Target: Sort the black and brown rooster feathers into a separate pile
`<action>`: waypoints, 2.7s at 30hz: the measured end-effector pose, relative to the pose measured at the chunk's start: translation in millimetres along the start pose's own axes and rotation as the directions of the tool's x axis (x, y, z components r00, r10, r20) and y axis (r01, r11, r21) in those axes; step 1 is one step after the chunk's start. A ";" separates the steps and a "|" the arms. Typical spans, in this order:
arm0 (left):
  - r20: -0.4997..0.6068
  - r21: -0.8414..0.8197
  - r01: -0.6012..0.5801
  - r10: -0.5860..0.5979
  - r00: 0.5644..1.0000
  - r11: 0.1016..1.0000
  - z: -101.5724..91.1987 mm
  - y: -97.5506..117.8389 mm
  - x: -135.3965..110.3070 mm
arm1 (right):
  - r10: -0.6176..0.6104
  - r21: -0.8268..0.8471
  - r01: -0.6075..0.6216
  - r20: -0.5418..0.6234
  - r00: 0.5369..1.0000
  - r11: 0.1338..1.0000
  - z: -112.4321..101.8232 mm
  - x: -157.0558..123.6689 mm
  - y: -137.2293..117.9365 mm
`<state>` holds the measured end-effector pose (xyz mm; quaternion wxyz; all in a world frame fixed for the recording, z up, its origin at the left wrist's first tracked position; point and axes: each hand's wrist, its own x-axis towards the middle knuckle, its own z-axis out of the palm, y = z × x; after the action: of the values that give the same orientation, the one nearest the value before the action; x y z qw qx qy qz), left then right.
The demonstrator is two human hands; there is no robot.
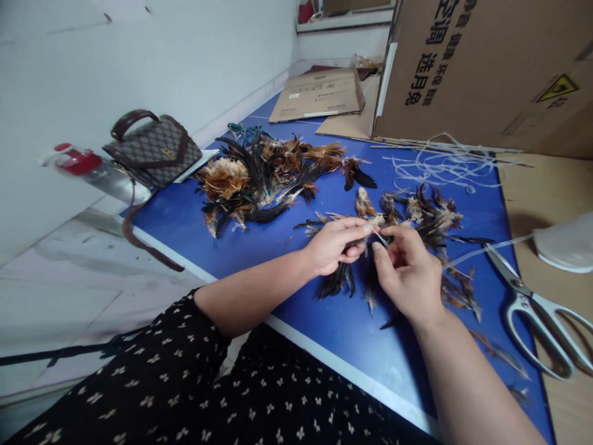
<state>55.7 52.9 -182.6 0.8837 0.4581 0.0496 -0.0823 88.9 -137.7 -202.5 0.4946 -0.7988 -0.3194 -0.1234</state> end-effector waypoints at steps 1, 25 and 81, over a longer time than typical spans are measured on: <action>-0.014 -0.013 -0.003 0.003 1.000 1.000 -0.2 0.3 0.4 | -0.026 0.024 0.025 0.006 1.000 0.999 -2.0 0.8 -1.4; -0.077 -0.086 -0.047 0.041 0.996 0.995 3.1 -6.4 1.8 | 0.062 0.041 -0.067 0.117 0.991 0.997 -13.8 9.6 -1.1; 0.272 0.754 -0.127 -0.131 0.953 0.645 7.0 -27.8 -15.5 | -0.169 -0.100 0.176 0.075 0.983 0.979 -34.3 21.0 -9.2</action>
<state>35.3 33.0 -198.4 0.6042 0.7694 -0.1247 -0.1654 103.3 -156.6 -168.7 0.4280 -0.7970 -0.3965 -0.1564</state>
